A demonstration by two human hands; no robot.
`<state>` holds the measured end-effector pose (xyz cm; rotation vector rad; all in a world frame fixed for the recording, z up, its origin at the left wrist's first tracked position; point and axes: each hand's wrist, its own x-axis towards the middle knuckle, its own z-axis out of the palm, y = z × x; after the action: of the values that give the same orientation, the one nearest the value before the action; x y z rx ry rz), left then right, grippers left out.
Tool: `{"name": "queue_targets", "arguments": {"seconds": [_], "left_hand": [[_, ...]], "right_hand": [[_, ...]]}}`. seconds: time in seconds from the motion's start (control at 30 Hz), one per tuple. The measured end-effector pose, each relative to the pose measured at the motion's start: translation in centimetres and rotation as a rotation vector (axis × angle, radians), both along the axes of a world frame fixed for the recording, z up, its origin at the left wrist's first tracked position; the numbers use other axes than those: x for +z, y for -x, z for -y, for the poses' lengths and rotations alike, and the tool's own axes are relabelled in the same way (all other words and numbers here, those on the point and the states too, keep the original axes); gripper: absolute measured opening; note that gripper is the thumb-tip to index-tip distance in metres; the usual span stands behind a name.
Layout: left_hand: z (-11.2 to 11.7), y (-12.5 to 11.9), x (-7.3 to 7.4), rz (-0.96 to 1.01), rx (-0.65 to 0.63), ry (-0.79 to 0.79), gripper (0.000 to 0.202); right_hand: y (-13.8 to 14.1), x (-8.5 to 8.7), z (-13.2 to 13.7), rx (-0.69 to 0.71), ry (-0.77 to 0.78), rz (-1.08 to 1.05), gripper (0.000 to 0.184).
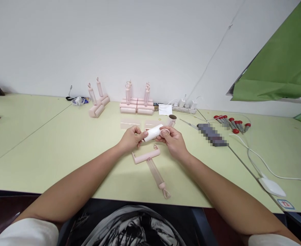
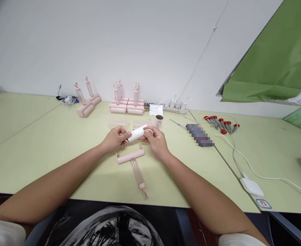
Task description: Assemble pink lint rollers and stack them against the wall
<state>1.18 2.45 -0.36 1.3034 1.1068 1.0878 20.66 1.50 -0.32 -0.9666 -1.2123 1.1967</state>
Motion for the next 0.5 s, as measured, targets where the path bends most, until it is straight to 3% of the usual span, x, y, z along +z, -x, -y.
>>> {"name": "queue_targets", "arguments": {"seconds": [0.2,0.33,0.4,0.5], "left_hand": [[-0.9,0.6,0.4,0.152,-0.028,0.086,0.046],[-1.3,1.3,0.7,0.113,-0.031,0.115,0.036],[-1.5,1.8,0.8,-0.007,0.027,0.061,0.029],[-1.9,2.7,0.6,-0.396,0.161,-0.187,0.014]], "right_hand": [[0.1,0.0,0.1,-0.006,-0.005,-0.003,0.039],[-0.1,0.0,0.0,-0.041,-0.045,-0.022,0.037],[-0.3,-0.1,-0.1,-0.057,-0.062,-0.025,0.037],[-0.3,-0.1,-0.2,-0.061,-0.064,-0.028,0.039]]}}
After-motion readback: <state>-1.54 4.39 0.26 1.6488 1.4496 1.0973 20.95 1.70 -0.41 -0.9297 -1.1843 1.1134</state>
